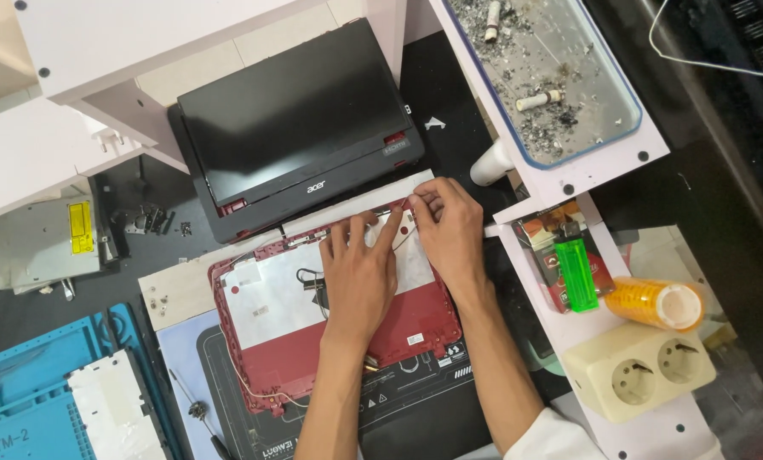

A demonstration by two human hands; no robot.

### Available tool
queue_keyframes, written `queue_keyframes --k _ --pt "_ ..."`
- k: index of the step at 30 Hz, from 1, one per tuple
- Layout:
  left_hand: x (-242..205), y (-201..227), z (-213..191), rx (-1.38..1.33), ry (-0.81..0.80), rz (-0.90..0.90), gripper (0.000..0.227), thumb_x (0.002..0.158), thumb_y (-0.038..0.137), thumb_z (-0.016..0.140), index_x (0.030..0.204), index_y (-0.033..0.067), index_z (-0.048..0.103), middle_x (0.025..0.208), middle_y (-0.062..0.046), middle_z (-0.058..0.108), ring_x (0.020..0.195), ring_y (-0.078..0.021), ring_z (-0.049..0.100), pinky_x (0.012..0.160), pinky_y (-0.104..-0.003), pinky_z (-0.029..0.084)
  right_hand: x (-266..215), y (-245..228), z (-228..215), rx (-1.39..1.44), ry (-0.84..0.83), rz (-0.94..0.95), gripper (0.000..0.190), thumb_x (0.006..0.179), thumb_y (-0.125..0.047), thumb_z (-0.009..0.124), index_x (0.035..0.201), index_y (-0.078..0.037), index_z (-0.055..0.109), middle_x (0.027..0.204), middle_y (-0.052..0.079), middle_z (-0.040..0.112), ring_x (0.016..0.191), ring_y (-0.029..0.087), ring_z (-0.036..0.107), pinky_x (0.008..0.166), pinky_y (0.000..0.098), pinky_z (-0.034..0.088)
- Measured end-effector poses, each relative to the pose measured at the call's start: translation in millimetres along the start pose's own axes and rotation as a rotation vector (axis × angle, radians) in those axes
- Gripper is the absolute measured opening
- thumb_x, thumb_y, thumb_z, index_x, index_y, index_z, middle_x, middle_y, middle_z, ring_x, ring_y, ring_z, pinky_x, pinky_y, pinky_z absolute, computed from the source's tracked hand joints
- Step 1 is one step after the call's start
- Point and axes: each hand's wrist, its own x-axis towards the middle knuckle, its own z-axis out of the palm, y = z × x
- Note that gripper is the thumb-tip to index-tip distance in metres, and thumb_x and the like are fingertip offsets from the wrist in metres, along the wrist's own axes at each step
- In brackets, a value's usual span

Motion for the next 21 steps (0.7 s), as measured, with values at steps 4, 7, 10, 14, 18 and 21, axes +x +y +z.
queue_keyframes --k 4,7,10,14,18,21 --pt "-1.6 -0.5 0.2 -0.013 -0.005 -0.006 0.06 0.083 0.005 0.068 0.142 0.0167 0.063 0.121 -0.01 0.055 0.115 -0.0309 0.051 0.093 -0.046 0.039 0.6 -2.0 0.3 -0.031 -0.001 0.005 0.01 0.091 -0.002 0.074 0.099 0.003 0.07 0.09 0.009 0.07 0.07 0.015 0.068 0.058 0.0276 0.055" --pt "0.1 -2.6 0.9 -0.033 -0.009 -0.006 0.057 0.086 0.004 0.067 0.142 0.0162 0.063 0.124 -0.01 0.056 0.113 -0.0297 0.051 0.095 -0.045 0.039 4.0 -5.1 0.3 -0.029 0.009 0.019 0.009 0.091 -0.003 0.075 0.097 0.002 0.071 0.088 0.009 0.07 0.068 0.014 0.068 0.057 0.0275 0.055" --pt "-1.8 -2.8 0.3 -0.06 -0.029 -0.016 0.055 0.087 0.004 0.066 0.14 0.0177 0.063 0.124 -0.009 0.056 0.113 -0.0288 0.051 0.098 -0.046 0.039 2.2 -4.6 -0.6 -0.007 0.02 0.014 0.008 0.09 -0.003 0.075 0.096 0.002 0.071 0.087 0.008 0.071 0.068 0.014 0.068 0.057 0.0269 0.054" --pt "-0.6 -3.7 0.3 -0.064 -0.017 -0.017 0.056 0.087 0.004 0.066 0.141 0.0184 0.063 0.125 -0.009 0.056 0.114 -0.0293 0.051 0.098 -0.045 0.039 1.8 -2.5 -2.3 -0.021 -0.003 0.039 0.006 0.094 -0.001 0.07 0.098 0.002 0.069 0.09 0.01 0.07 0.071 0.016 0.068 0.062 0.0283 0.055" --pt "-1.5 -5.4 1.9 -0.066 -0.016 -0.023 0.055 0.088 0.005 0.066 0.141 0.0185 0.063 0.125 -0.01 0.056 0.114 -0.0295 0.051 0.098 -0.046 0.039 -0.1 -2.2 -3.1 -0.089 -0.024 0.098 0.007 0.095 -0.002 0.067 0.1 0.004 0.067 0.09 0.012 0.07 0.074 0.019 0.068 0.067 0.0319 0.055" --pt "-1.5 -6.1 1.2 -0.083 -0.011 -0.02 0.056 0.087 0.005 0.066 0.141 0.0182 0.062 0.125 -0.01 0.056 0.115 -0.03 0.052 0.097 -0.046 0.039 -2.0 -3.1 -4.2 -0.102 -0.042 0.108 0.007 0.095 -0.003 0.066 0.099 0.003 0.068 0.091 0.012 0.07 0.074 0.02 0.069 0.067 0.0327 0.056"
